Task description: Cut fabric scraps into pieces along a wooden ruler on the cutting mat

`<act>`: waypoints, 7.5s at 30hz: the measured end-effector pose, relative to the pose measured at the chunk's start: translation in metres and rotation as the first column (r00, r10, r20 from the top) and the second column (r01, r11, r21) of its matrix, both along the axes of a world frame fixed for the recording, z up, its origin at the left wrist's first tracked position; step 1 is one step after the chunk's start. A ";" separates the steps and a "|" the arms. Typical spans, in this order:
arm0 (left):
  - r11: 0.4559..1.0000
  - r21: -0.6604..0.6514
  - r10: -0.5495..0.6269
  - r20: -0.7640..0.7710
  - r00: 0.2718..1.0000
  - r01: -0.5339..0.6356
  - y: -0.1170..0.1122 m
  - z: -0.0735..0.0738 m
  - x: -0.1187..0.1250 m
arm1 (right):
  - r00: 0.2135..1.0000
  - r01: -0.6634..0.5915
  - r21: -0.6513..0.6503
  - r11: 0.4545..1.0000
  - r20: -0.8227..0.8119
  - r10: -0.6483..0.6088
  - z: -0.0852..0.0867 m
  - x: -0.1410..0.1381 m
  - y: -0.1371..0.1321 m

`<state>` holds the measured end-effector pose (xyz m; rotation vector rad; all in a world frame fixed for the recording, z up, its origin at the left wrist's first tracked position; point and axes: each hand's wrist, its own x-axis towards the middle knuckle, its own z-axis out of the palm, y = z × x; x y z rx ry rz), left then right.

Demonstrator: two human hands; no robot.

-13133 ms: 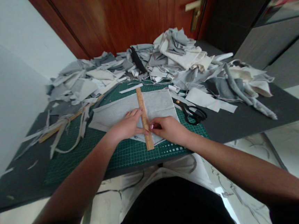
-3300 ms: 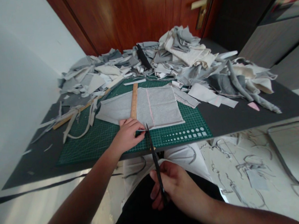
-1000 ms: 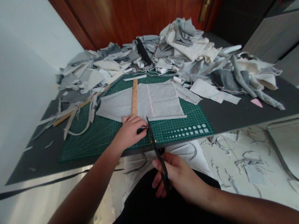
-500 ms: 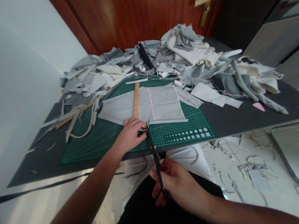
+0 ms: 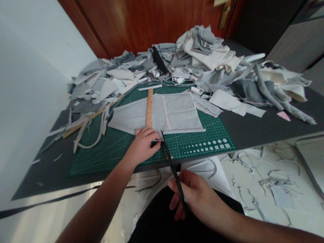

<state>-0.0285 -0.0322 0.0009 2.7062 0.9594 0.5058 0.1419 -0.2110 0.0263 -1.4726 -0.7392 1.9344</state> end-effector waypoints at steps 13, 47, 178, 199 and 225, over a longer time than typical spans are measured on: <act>1.000 0.012 -0.025 0.000 1.000 0.025 -0.001 0.001 -0.002 | 0.996 0.067 0.044 0.997 -0.057 -0.064 -0.003 -0.007 0.014; 0.996 -0.080 -0.022 0.081 0.996 0.028 -0.001 0.005 -0.002 | 0.992 0.119 0.115 0.986 -0.059 -0.113 -0.005 -0.013 0.031; 0.987 -0.146 -0.064 0.057 0.996 0.071 0.000 0.010 -0.004 | 0.963 0.269 0.258 0.928 -0.044 -0.267 -0.002 -0.006 0.132; 0.990 -0.121 -0.067 0.081 0.994 0.076 0.000 0.009 -0.003 | 0.958 0.282 0.277 0.918 -0.035 -0.284 0.000 -0.008 0.153; 0.990 -0.136 -0.035 0.081 0.996 0.045 0.001 0.002 -0.005 | 0.959 0.255 0.290 0.922 0.043 -0.279 0.000 -0.006 0.190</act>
